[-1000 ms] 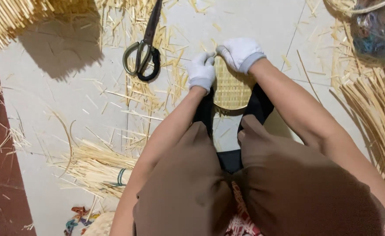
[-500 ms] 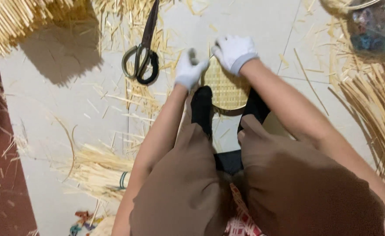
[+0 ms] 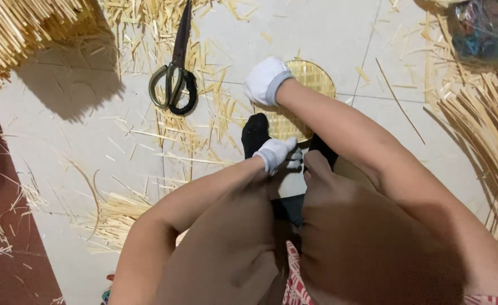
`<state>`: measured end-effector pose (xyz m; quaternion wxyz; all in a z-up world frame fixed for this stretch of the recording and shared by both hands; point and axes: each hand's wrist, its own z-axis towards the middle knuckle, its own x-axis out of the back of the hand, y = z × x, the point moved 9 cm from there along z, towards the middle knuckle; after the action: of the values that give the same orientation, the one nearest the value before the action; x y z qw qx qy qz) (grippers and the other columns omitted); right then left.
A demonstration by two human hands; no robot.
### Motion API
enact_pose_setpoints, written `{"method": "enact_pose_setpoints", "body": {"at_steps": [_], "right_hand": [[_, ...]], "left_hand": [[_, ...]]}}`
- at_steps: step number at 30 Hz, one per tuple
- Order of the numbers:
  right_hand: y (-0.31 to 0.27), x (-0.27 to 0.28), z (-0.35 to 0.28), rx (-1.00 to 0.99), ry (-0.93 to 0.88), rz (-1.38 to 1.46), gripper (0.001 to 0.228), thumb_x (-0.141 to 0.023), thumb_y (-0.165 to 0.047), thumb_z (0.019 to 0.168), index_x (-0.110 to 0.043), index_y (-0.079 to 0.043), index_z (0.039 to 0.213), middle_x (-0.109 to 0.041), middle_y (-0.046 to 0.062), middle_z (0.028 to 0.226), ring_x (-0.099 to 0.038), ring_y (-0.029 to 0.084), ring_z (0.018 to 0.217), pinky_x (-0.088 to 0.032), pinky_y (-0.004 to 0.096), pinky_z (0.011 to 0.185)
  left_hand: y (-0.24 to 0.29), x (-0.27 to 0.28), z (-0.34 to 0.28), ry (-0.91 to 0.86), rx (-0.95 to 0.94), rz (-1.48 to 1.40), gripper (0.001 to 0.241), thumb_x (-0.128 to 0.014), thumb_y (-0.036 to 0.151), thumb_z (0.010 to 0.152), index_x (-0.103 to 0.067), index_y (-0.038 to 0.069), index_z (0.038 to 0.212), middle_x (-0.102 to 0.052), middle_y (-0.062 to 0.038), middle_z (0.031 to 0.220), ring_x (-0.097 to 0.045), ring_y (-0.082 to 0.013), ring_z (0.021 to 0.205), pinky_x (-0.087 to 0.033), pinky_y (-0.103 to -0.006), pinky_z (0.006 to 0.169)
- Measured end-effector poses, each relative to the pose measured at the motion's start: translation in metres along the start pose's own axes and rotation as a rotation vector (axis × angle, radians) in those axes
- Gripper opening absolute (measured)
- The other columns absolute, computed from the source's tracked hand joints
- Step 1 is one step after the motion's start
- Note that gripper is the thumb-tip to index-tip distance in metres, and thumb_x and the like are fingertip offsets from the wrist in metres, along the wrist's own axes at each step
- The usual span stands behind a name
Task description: Attaching a bamboo rim to a woven base and trimming the excess strips using scissors.
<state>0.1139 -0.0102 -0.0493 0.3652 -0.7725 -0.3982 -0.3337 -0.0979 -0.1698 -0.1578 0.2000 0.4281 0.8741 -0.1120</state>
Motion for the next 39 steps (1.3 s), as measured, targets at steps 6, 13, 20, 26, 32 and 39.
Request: {"method": "enact_pose_setpoints", "body": {"at_steps": [6, 13, 20, 26, 32, 39], "right_hand": [[0.037, 0.029, -0.015, -0.197, 0.111, 0.062, 0.058, -0.037, -0.043, 0.103, -0.078, -0.007, 0.084, -0.074, 0.022, 0.084, -0.071, 0.042, 0.077, -0.055, 0.056, 0.073], [0.170, 0.006, -0.092, -0.909, 0.328, 0.475, 0.075, -0.021, -0.059, 0.105, -0.075, -0.006, 0.101, -0.071, 0.026, 0.099, -0.068, 0.046, 0.094, -0.051, 0.057, 0.084], [0.194, -0.160, -0.134, -0.757, 0.452, 0.694, 0.060, -0.029, -0.048, 0.106, -0.050, -0.010, 0.147, -0.051, 0.032, 0.136, -0.048, 0.050, 0.121, -0.037, 0.055, 0.100], [0.083, 0.036, -0.135, -0.337, 0.910, 0.415, 0.042, -0.046, -0.022, 0.101, -0.058, -0.003, 0.137, -0.061, 0.025, 0.129, -0.056, 0.045, 0.114, -0.044, 0.053, 0.099], [0.085, 0.036, -0.091, -0.455, 0.440, 0.293, 0.045, -0.040, -0.038, 0.110, -0.071, -0.006, 0.102, -0.070, 0.021, 0.102, -0.066, 0.041, 0.097, -0.053, 0.052, 0.087], [0.085, 0.018, -0.078, -0.367, 0.243, 0.294, 0.050, -0.032, -0.037, 0.108, -0.072, -0.008, 0.101, -0.072, 0.023, 0.096, -0.068, 0.045, 0.087, -0.053, 0.057, 0.074]], "left_hand": [[0.050, -0.007, -0.041, 0.124, -0.165, 0.032, 0.036, -0.062, 0.030, 0.098, -0.063, -0.006, 0.102, -0.071, -0.019, 0.088, -0.071, -0.0359, 0.071, -0.061, -0.0493, 0.064], [0.194, 0.062, 0.000, 0.668, -0.836, 1.116, 0.057, -0.047, 0.052, 0.107, -0.075, 0.004, 0.120, -0.069, -0.024, 0.113, -0.065, -0.0450, 0.105, -0.044, -0.0476, 0.091], [0.250, 0.052, -0.016, 0.406, -0.709, 0.760, 0.065, -0.066, 0.054, 0.095, -0.080, -0.008, 0.111, -0.076, -0.022, 0.109, -0.066, -0.0161, 0.089, -0.053, -0.0381, 0.083], [0.256, 0.012, -0.116, 0.641, -0.967, 0.643, 0.056, -0.080, 0.044, 0.082, -0.068, -0.002, 0.112, -0.074, -0.016, 0.103, -0.068, -0.0176, 0.090, -0.056, -0.0348, 0.082], [0.255, 0.021, -0.058, 0.286, -0.933, 0.493, 0.045, -0.075, 0.035, 0.087, -0.076, 0.006, 0.121, -0.080, -0.007, 0.110, -0.071, -0.0121, 0.099, -0.056, -0.0283, 0.089], [0.241, 0.029, -0.040, 0.310, -0.776, 0.425, 0.041, -0.077, 0.030, 0.087, -0.078, 0.004, 0.119, -0.080, -0.007, 0.106, -0.070, -0.0108, 0.094, -0.056, -0.0271, 0.085]]}}
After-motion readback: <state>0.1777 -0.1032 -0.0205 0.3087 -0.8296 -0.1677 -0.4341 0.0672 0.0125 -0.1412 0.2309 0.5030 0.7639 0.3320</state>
